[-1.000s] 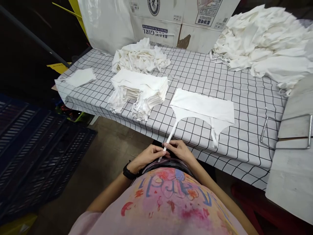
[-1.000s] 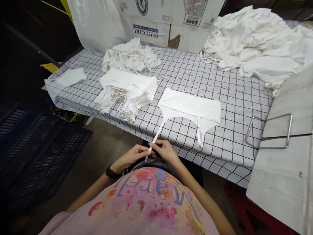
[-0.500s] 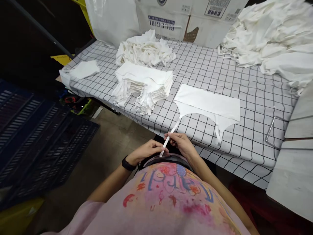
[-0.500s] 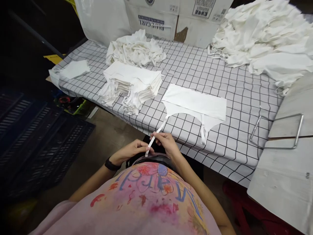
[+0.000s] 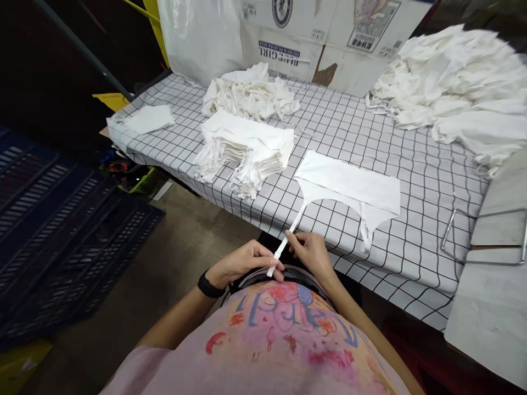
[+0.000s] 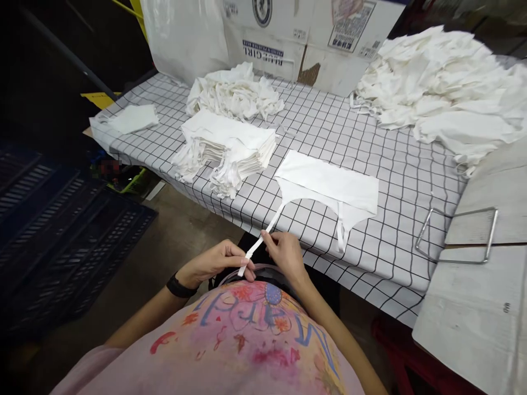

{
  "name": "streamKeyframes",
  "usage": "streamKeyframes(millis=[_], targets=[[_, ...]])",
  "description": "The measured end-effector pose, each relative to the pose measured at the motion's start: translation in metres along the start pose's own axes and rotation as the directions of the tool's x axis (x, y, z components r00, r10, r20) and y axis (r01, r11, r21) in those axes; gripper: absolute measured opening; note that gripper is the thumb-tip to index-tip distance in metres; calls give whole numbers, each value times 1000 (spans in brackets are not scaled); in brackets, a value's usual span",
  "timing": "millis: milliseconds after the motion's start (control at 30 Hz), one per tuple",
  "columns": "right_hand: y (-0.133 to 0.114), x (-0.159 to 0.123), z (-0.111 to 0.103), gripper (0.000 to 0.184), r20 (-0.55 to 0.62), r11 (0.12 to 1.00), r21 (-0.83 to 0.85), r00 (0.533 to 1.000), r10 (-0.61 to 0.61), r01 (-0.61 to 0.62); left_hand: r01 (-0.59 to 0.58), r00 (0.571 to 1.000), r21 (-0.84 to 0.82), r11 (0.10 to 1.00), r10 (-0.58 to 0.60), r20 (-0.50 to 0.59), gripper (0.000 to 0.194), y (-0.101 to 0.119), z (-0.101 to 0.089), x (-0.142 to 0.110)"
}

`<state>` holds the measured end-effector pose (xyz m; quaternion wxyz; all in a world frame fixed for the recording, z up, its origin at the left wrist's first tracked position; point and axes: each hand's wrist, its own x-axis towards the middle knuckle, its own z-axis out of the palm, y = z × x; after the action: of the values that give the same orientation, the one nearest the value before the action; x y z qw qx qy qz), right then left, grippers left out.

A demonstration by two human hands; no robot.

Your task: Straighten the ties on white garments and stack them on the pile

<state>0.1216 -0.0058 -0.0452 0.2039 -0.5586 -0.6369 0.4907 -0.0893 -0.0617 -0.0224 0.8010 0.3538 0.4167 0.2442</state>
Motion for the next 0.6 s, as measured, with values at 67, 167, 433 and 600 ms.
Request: streamKeyframes(millis=[67, 167, 433, 600], targets=[[-4, -12, -7, 47, -152, 971, -168, 969, -195, 169, -1, 1000, -43, 999, 0, -20, 33, 5, 3, -2], [-10, -26, -14, 20, -244, 860, -246, 830, -502, 448, -17, 998, -147, 989, 8, -58, 31, 13, 8, 0], [-16, -29, -10, 47, -99, 599, -325, 604, -791, 731, -144, 971, -610, 780, -8, -240, 11, 10, 17, 22], [-13, -14, -10, 33, -218, 474, -412, 421, -881, 778, -84, 991, -614, 785, 2, -133, 10, 11, 21, 33]])
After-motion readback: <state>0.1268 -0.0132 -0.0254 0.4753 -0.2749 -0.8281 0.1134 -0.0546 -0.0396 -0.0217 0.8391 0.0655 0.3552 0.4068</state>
